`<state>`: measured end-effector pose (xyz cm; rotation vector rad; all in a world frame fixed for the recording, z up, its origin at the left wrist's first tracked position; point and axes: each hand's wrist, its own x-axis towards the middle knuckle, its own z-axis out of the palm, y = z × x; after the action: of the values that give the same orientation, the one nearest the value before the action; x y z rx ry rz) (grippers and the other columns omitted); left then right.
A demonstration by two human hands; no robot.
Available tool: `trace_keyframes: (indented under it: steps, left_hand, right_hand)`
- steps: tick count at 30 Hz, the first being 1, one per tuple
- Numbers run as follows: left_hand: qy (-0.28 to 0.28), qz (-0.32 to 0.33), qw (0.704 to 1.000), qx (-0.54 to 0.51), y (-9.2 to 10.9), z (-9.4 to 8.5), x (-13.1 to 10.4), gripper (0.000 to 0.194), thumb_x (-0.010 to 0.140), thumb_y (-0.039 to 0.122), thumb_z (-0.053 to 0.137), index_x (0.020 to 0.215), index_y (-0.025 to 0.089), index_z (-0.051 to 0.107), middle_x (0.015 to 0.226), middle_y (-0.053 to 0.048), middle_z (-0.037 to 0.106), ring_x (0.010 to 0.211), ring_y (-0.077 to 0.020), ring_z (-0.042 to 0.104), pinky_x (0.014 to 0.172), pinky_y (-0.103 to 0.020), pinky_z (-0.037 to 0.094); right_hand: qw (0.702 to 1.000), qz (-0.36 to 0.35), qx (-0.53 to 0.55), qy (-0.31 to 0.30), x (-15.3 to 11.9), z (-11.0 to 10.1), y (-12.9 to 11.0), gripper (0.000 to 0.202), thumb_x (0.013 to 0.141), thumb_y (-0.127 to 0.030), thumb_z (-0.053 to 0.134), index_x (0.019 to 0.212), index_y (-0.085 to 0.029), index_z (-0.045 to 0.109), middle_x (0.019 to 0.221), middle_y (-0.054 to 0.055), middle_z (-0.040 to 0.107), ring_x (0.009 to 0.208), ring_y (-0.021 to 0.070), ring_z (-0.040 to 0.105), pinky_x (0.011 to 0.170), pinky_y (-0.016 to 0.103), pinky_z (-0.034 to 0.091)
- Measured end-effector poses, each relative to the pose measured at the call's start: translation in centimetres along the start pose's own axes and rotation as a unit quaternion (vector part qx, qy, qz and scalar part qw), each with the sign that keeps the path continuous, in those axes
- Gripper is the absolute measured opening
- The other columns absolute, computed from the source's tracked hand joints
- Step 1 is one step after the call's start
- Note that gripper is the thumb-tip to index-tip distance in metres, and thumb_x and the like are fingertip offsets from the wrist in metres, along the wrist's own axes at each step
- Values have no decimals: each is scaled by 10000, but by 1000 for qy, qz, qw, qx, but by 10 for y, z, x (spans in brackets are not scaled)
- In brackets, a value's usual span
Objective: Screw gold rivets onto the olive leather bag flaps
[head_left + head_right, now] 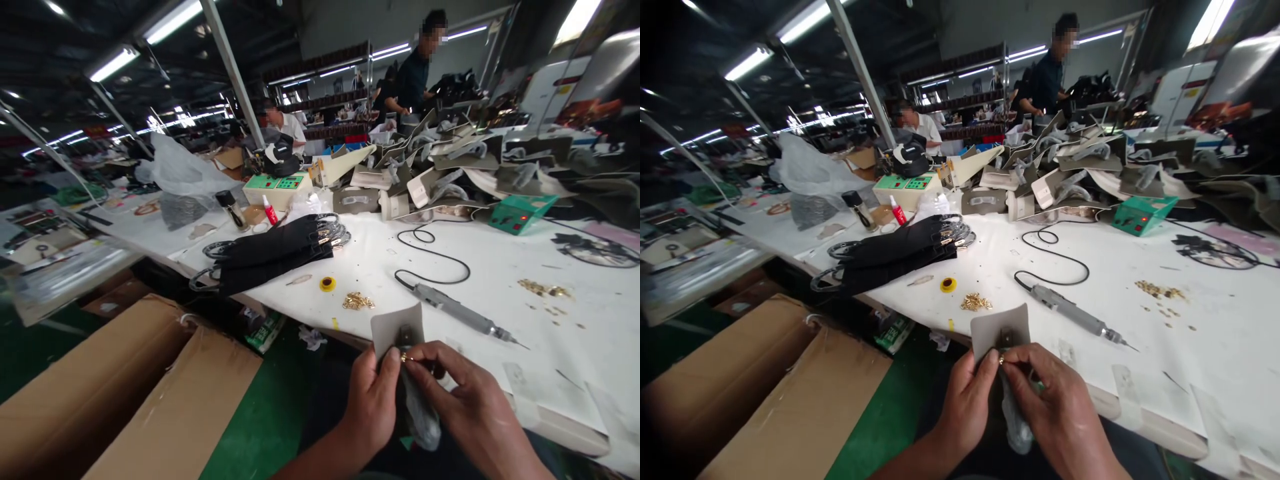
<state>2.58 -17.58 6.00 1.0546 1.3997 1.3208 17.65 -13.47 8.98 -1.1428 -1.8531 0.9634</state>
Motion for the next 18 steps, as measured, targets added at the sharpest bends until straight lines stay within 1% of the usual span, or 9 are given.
trace_keyframes:
  steps: [3, 6, 9, 12, 14, 16, 18]
  left_hand:
    - [-24, -5, 998, -49, -2, 1, 1, 398, 994, 505, 569, 1020, 137, 718, 996, -107, 748, 951, -234, 664, 874, -322, 526]
    - [-55, -17, 989, -134, -1, 3, 5, 403, 938, 514, 661, 1012, 121, 716, 928, -84, 737, 894, -210, 653, 827, -303, 516]
    - [-77, -37, 974, -209, 2, 4, 9, 442, 866, 524, 748, 1032, 115, 729, 917, -78, 735, 889, -213, 665, 827, -306, 512]
    - [-76, -41, 966, -243, 3, 6, 10, 465, 827, 515, 790, 1058, 113, 751, 914, -82, 738, 913, -234, 682, 868, -331, 513]
    - [-83, -41, 958, -271, 1, 7, 9, 478, 812, 505, 807, 1069, 106, 757, 917, -93, 744, 909, -244, 694, 879, -345, 515]
    - [-90, -46, 948, -302, 0, 9, 9, 511, 788, 503, 829, 1083, 92, 757, 940, -116, 752, 901, -253, 707, 882, -359, 519]
    - [-92, -50, 940, -326, -1, 11, 9, 577, 739, 511, 865, 1106, 80, 756, 975, -140, 760, 913, -269, 717, 900, -379, 524]
  right_hand:
    - [1000, 6, 6, -4, 4, -3, -1, 260, 946, -486, 644, 881, -252, 736, 794, 1, 737, 674, 147, 683, 602, 165, 531]
    - [999, 9, 24, -24, 6, -8, 0, 306, 939, -517, 632, 840, -248, 741, 776, 6, 740, 680, 157, 701, 614, 158, 546]
    - [999, 21, 11, -35, 3, -10, 4, 307, 916, -541, 649, 906, -258, 767, 796, 9, 758, 663, 168, 715, 596, 157, 562]
    - [999, 26, -30, -18, -2, -10, 10, 301, 886, -553, 682, 1001, -292, 779, 846, 3, 780, 648, 173, 728, 558, 143, 561]
    - [999, 14, -43, -15, -4, -10, 14, 290, 900, -550, 663, 1038, -323, 779, 919, -4, 795, 684, 175, 748, 588, 131, 572]
    - [999, -4, -42, -30, -6, -11, 20, 287, 901, -539, 660, 1069, -339, 779, 993, -10, 801, 747, 183, 769, 657, 131, 592]
    - [998, -19, -36, -37, -7, -10, 28, 298, 873, -538, 689, 1063, -333, 792, 1003, -9, 804, 784, 200, 779, 702, 152, 611]
